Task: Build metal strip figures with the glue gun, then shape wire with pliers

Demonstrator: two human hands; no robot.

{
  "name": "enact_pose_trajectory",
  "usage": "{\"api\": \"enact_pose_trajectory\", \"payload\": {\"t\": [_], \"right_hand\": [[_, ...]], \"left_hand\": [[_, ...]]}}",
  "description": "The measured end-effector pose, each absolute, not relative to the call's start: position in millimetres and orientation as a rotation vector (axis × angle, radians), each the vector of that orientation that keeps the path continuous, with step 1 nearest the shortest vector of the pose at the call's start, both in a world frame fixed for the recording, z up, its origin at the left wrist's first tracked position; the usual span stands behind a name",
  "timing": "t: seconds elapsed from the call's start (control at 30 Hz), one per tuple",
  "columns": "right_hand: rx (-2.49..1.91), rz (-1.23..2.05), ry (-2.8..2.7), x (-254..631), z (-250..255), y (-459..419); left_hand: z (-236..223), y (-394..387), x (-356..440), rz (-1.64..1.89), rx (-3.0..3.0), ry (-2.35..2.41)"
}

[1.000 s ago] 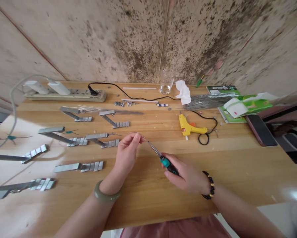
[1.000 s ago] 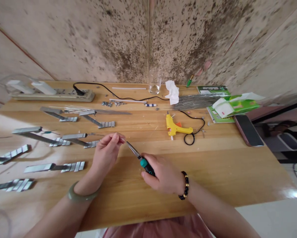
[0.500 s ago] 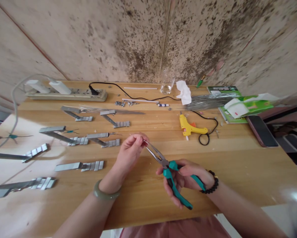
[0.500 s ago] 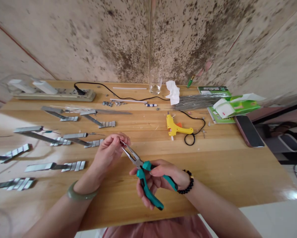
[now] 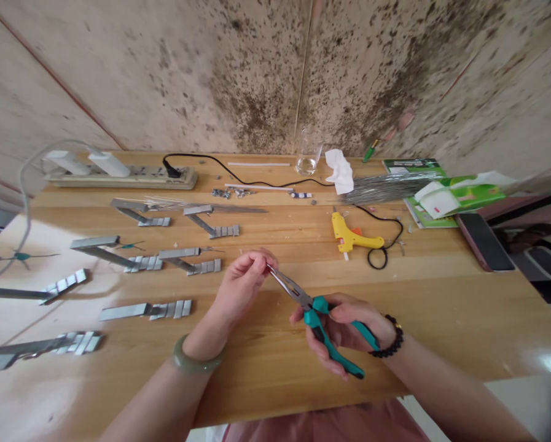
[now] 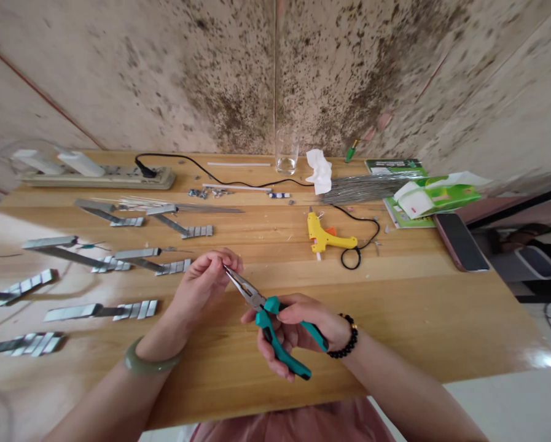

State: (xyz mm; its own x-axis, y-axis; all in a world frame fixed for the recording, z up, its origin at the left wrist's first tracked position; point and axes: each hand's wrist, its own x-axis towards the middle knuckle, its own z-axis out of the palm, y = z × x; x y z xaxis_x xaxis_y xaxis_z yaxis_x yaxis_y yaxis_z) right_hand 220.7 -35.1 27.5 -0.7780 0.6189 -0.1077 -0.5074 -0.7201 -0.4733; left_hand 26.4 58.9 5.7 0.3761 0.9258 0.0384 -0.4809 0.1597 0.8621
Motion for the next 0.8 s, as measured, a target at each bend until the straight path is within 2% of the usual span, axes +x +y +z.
{"api": "enact_pose_trajectory", "payload": {"t": [0.23,0.6,0.8], "right_hand": [[-0.395,2.4,-0.616,220.6,31.3,-35.2],[-0.707,2.241,-0.892,221.3,32.4,-38.6],[-1.008,1.992,-1.284,219.7,37.5,-43.6]], "left_hand": [[6.2,60.3,25.3,1.079,0.962,0.574],[6.9,60.3,23.6,1.087,1.034,0.656],[4.6,61.7,22.0,1.11,1.128,0.712]]}}
